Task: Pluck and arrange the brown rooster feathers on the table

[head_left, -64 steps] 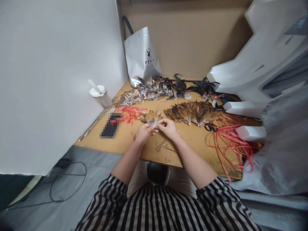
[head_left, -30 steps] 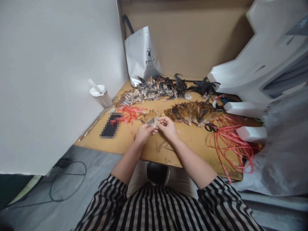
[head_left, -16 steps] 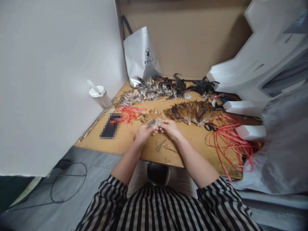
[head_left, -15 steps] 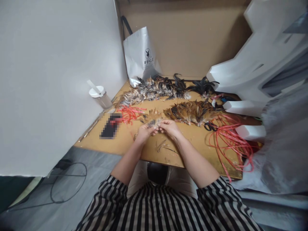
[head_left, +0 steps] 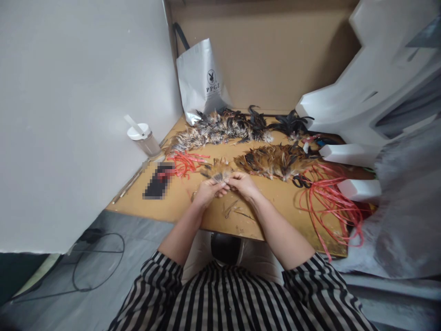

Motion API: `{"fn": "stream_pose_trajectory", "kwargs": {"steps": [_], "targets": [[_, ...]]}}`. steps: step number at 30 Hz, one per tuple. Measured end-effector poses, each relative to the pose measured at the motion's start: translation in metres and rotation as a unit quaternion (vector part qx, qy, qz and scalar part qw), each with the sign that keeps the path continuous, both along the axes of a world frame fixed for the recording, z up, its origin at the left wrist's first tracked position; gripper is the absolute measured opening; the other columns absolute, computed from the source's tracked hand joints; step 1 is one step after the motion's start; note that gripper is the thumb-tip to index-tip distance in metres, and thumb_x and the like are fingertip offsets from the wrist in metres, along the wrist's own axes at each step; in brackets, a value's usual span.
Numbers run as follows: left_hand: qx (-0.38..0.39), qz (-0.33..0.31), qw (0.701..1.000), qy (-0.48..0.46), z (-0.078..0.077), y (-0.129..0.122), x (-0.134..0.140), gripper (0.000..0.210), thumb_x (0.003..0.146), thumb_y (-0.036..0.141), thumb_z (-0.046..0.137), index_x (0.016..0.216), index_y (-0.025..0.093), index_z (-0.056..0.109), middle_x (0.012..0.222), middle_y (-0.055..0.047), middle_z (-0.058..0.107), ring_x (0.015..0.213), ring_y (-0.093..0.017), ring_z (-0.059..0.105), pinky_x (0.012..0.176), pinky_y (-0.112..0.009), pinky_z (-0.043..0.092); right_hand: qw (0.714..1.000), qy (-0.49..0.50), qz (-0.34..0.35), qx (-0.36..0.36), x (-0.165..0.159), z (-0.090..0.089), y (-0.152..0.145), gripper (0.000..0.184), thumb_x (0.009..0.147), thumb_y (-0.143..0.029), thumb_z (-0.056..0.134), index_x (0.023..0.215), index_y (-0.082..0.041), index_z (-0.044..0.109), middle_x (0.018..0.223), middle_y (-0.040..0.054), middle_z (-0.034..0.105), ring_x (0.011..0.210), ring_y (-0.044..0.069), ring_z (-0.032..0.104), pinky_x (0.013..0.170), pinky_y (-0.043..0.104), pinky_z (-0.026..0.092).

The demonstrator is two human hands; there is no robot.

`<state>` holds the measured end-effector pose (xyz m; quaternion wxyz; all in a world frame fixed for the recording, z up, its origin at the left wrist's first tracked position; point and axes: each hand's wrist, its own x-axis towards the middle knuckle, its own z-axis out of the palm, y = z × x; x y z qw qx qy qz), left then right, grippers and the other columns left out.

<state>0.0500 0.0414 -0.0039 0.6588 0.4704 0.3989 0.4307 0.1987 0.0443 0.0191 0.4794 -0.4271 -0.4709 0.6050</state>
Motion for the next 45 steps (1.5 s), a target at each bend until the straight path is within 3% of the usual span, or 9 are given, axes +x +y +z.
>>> {"fn": "stream_pose_trajectory", "kwargs": {"steps": [6,10,19,24,32,41,45], "targets": [[0.052,0.012,0.997,0.064,-0.004,0.002,0.000,0.025,0.065,0.035,0.065,0.072,0.011,0.066,0.063,-0.007,0.065,0.048,-0.010,0.055,0.047,-0.021,0.042,0.997,-0.051,0.043,0.030,0.004,0.010,-0.004,0.026,0.055,-0.033,0.071,0.068,-0.013,0.061,0.052,-0.0016,0.057,0.045,0.007,0.043,0.045,0.021,0.028],[0.066,0.003,0.995,0.081,-0.007,0.003,0.001,0.027,0.066,0.036,0.064,0.073,0.010,0.066,0.058,-0.006,0.064,0.047,-0.010,0.055,0.047,-0.022,0.043,0.996,-0.053,0.042,0.056,0.003,0.010,-0.004,0.023,0.056,-0.033,0.069,0.061,-0.013,0.060,0.053,-0.0010,0.057,0.049,0.009,0.047,0.050,0.022,0.034],[0.058,-0.022,0.996,0.059,-0.003,0.000,0.000,0.028,0.067,0.037,0.063,0.075,0.011,0.066,0.068,-0.008,0.067,0.050,-0.010,0.056,0.048,-0.021,0.043,0.997,-0.012,0.049,0.063,0.004,0.002,-0.002,0.023,0.059,-0.034,0.068,0.062,-0.013,0.058,0.052,-0.0024,0.054,0.049,0.008,0.047,0.052,0.023,0.036],[0.082,-0.017,0.992,0.097,-0.003,-0.001,0.000,0.026,0.068,0.037,0.061,0.068,0.011,0.066,0.052,-0.004,0.060,0.042,-0.009,0.051,0.044,-0.021,0.041,0.991,-0.070,0.072,0.089,0.005,0.003,-0.003,0.023,0.063,-0.035,0.065,0.062,-0.014,0.055,0.052,-0.0016,0.055,0.049,0.010,0.049,0.052,0.023,0.037],[0.111,0.026,0.986,0.125,-0.001,-0.004,0.004,0.024,0.068,0.034,0.060,0.055,0.014,0.056,0.045,0.000,0.056,0.038,-0.007,0.048,0.042,-0.019,0.039,0.966,-0.194,0.010,0.172,-0.002,-0.004,-0.006,0.017,0.065,-0.031,0.062,0.065,-0.016,0.055,0.054,-0.0016,0.052,0.048,0.009,0.044,0.047,0.021,0.033],[0.123,0.002,0.985,0.123,-0.004,-0.005,0.002,0.017,0.070,0.028,0.056,0.065,0.012,0.060,0.055,-0.002,0.062,0.044,-0.009,0.053,0.047,-0.021,0.044,0.984,-0.132,0.009,0.117,-0.004,-0.007,-0.002,0.020,0.063,-0.032,0.063,0.069,-0.015,0.054,0.052,-0.0041,0.049,0.045,0.007,0.040,0.044,0.020,0.029],[0.113,0.002,0.986,0.119,-0.004,-0.007,0.001,0.019,0.069,0.031,0.059,0.066,0.012,0.063,0.053,-0.002,0.061,0.044,-0.009,0.053,0.047,-0.021,0.044,0.989,-0.100,0.042,0.102,-0.007,-0.003,-0.006,0.023,0.062,-0.035,0.064,0.069,-0.015,0.054,0.051,-0.0037,0.050,0.045,0.008,0.042,0.044,0.020,0.031]]}}
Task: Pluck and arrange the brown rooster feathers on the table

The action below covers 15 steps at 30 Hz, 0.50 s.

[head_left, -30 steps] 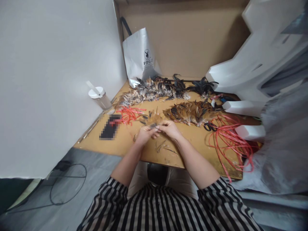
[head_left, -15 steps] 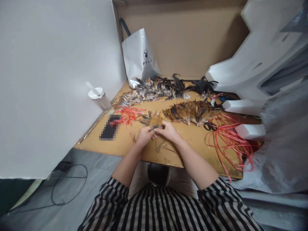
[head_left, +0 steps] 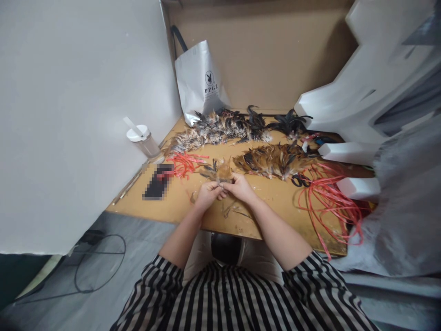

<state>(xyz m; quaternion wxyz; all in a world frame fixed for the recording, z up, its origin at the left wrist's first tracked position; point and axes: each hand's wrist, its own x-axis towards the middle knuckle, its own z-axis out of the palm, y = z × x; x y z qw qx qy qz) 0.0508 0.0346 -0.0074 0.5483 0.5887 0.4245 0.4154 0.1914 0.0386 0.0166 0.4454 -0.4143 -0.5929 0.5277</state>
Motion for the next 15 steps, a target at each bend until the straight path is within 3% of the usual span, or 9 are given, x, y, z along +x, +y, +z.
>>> {"fn": "stream_pose_trajectory", "kwargs": {"steps": [4,9,15], "targets": [[-0.020,0.035,0.999,-0.031,0.003,-0.001,-0.005,0.021,0.068,0.032,0.061,0.065,0.012,0.064,0.052,-0.003,0.060,0.043,-0.008,0.052,0.046,-0.020,0.042,1.000,0.010,-0.011,0.006,0.001,0.005,0.000,0.025,0.061,-0.036,0.066,0.071,-0.015,0.057,0.055,-0.0013,0.055,0.049,0.009,0.046,0.048,0.022,0.035],[-0.074,0.192,0.959,-0.197,0.007,0.003,-0.019,0.022,0.064,0.030,0.066,0.077,0.013,0.065,0.067,-0.004,0.064,0.048,-0.004,0.050,0.044,-0.016,0.037,0.992,-0.025,-0.119,0.028,0.014,0.007,0.009,0.024,0.062,-0.038,0.064,0.072,-0.016,0.062,0.058,0.0007,0.058,0.050,0.009,0.045,0.048,0.022,0.036],[-0.128,0.207,0.919,-0.310,0.005,0.008,-0.026,0.020,0.064,0.020,0.067,0.082,0.012,0.064,0.069,-0.003,0.064,0.050,-0.002,0.050,0.045,-0.012,0.036,0.976,-0.144,-0.130,0.099,0.022,-0.002,0.013,0.018,0.065,-0.032,0.060,0.067,-0.015,0.064,0.060,0.0021,0.059,0.050,0.010,0.046,0.050,0.023,0.036]]}}
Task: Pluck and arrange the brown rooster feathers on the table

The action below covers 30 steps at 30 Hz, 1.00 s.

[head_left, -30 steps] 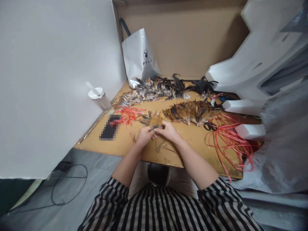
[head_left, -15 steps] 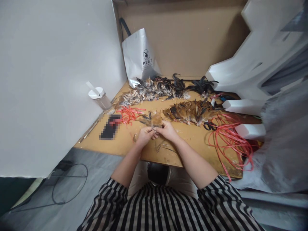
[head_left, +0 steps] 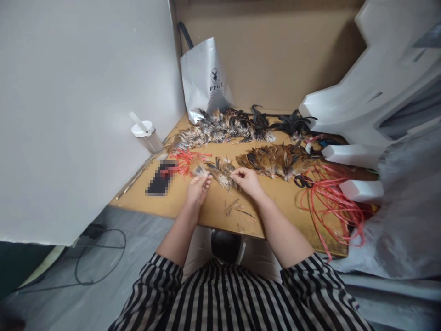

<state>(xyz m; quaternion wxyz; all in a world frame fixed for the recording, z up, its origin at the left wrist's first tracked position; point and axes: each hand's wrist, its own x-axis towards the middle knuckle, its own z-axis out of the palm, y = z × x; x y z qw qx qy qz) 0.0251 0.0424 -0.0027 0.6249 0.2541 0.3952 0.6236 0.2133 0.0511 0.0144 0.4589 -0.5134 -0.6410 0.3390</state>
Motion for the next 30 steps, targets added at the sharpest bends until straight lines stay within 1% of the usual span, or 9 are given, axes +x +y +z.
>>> {"fn": "stream_pose_trajectory", "kwargs": {"steps": [4,10,13,16,20,23,25,28,30], "targets": [[-0.006,-0.004,1.000,0.000,0.000,0.000,0.003,0.020,0.065,0.020,0.067,0.083,0.012,0.064,0.070,-0.003,0.064,0.051,-0.002,0.051,0.045,-0.013,0.037,0.996,-0.074,0.010,0.052,-0.005,-0.003,0.000,0.015,0.067,-0.027,0.055,0.068,-0.016,0.065,0.067,0.0033,0.062,0.060,0.013,0.051,0.059,0.024,0.038],[0.003,-0.004,1.000,0.004,0.001,0.000,0.003,0.024,0.062,0.023,0.069,0.082,0.012,0.063,0.070,-0.003,0.064,0.051,-0.002,0.051,0.046,-0.013,0.037,0.985,-0.156,-0.034,0.061,-0.014,0.007,0.008,0.015,0.067,-0.026,0.053,0.068,-0.018,0.065,0.069,0.0029,0.063,0.063,0.014,0.053,0.060,0.023,0.037],[0.002,-0.008,1.000,-0.007,0.002,-0.001,0.004,0.024,0.061,0.024,0.070,0.081,0.011,0.063,0.069,-0.003,0.064,0.050,-0.002,0.051,0.046,-0.014,0.037,0.974,-0.223,-0.034,0.015,-0.013,0.019,0.008,0.015,0.067,-0.027,0.054,0.067,-0.018,0.066,0.065,0.0032,0.063,0.060,0.014,0.054,0.057,0.023,0.035],[0.004,-0.019,1.000,-0.017,0.002,-0.002,0.005,0.025,0.059,0.024,0.071,0.078,0.011,0.063,0.068,-0.003,0.064,0.049,-0.002,0.051,0.045,-0.013,0.036,0.952,-0.300,-0.031,-0.045,-0.010,0.032,0.005,0.015,0.066,-0.029,0.057,0.064,-0.018,0.066,0.060,0.0042,0.063,0.056,0.014,0.053,0.054,0.024,0.032],[0.006,-0.034,0.999,-0.012,0.001,-0.003,0.006,0.026,0.059,0.024,0.072,0.078,0.010,0.063,0.069,-0.004,0.064,0.050,-0.003,0.051,0.046,-0.013,0.036,0.929,-0.359,-0.032,-0.077,-0.013,0.044,0.000,0.014,0.065,-0.031,0.059,0.061,-0.019,0.065,0.057,0.0049,0.062,0.057,0.014,0.053,0.054,0.024,0.032],[0.007,-0.051,0.999,-0.013,0.001,-0.004,0.007,0.026,0.059,0.025,0.072,0.079,0.011,0.063,0.069,-0.003,0.065,0.051,-0.002,0.051,0.046,-0.013,0.037,0.921,-0.376,-0.037,-0.094,-0.017,0.044,0.001,0.014,0.062,-0.034,0.063,0.059,-0.020,0.065,0.054,0.0054,0.061,0.057,0.015,0.054,0.055,0.024,0.033],[0.007,-0.064,0.998,-0.013,0.001,-0.004,0.007,0.025,0.059,0.024,0.072,0.079,0.011,0.064,0.069,-0.004,0.065,0.051,-0.003,0.051,0.046,-0.013,0.037,0.922,-0.372,-0.040,-0.102,-0.018,0.040,0.003,0.010,0.060,-0.030,0.064,0.058,-0.020,0.064,0.054,0.0055,0.060,0.058,0.016,0.054,0.056,0.025,0.033],[0.006,-0.073,0.997,-0.011,0.001,-0.004,0.007,0.025,0.059,0.024,0.072,0.078,0.010,0.064,0.069,-0.004,0.065,0.051,-0.003,0.052,0.046,-0.013,0.038,0.947,-0.306,-0.021,-0.098,-0.013,0.030,0.007,0.009,0.061,-0.026,0.062,0.055,-0.019,0.063,0.053,0.0038,0.059,0.054,0.015,0.052,0.055,0.025,0.034],[0.004,-0.082,0.997,-0.006,0.001,-0.004,0.008,0.025,0.059,0.024,0.072,0.079,0.011,0.064,0.069,-0.004,0.065,0.051,-0.003,0.052,0.046,-0.014,0.038,0.973,-0.204,-0.001,-0.109,-0.007,0.024,0.010,0.013,0.061,-0.029,0.062,0.056,-0.017,0.062,0.051,0.0017,0.057,0.049,0.012,0.048,0.051,0.024,0.033]]}}
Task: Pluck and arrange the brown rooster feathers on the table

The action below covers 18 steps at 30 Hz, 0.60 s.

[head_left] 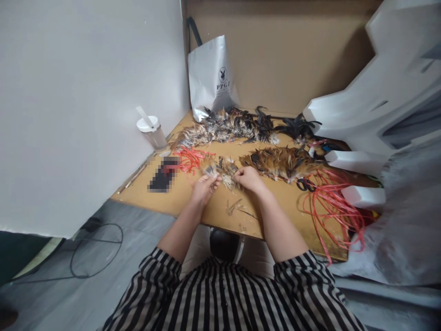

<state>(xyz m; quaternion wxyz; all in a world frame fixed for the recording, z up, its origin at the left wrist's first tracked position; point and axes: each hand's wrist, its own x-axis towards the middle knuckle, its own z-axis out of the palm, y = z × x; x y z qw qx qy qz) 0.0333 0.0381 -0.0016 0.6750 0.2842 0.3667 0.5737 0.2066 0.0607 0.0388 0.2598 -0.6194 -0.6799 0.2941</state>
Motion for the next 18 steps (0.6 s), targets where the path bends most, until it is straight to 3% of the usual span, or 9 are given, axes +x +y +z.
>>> {"fn": "stream_pose_trajectory", "kwargs": {"steps": [3,8,12,18], "targets": [[-0.005,-0.020,1.000,0.018,-0.001,0.000,0.003,0.026,0.060,0.024,0.071,0.081,0.010,0.065,0.070,-0.004,0.066,0.051,-0.004,0.053,0.046,-0.013,0.039,0.980,0.194,-0.025,-0.042,0.008,-0.003,0.002,0.020,0.058,-0.033,0.065,0.061,-0.014,0.061,0.047,-0.0018,0.052,0.040,0.007,0.038,0.042,0.022,0.029],[-0.014,-0.055,0.998,0.031,-0.002,0.000,0.008,0.026,0.062,0.025,0.071,0.083,0.011,0.065,0.073,-0.006,0.067,0.053,-0.004,0.056,0.046,-0.012,0.039,0.892,0.434,0.002,-0.123,0.007,0.002,-0.001,0.028,0.052,-0.034,0.072,0.065,-0.014,0.058,0.055,-0.0008,0.056,0.038,0.003,0.034,0.036,0.019,0.021],[-0.008,-0.068,0.997,0.034,-0.002,-0.001,0.009,0.025,0.063,0.024,0.070,0.083,0.011,0.065,0.074,-0.006,0.068,0.053,-0.005,0.057,0.046,-0.012,0.040,0.847,0.510,0.036,-0.146,-0.006,0.001,-0.006,0.028,0.052,-0.031,0.075,0.065,-0.014,0.057,0.049,-0.0040,0.050,0.039,0.003,0.034,0.037,0.017,0.019],[-0.009,-0.073,0.996,0.043,0.000,-0.002,0.008,0.024,0.064,0.023,0.069,0.084,0.010,0.065,0.074,-0.007,0.068,0.053,-0.005,0.057,0.046,-0.013,0.040,0.844,0.520,0.022,-0.131,-0.024,-0.007,-0.009,0.027,0.052,-0.032,0.075,0.064,-0.014,0.058,0.045,-0.0052,0.047,0.038,0.003,0.031,0.037,0.017,0.018]]}}
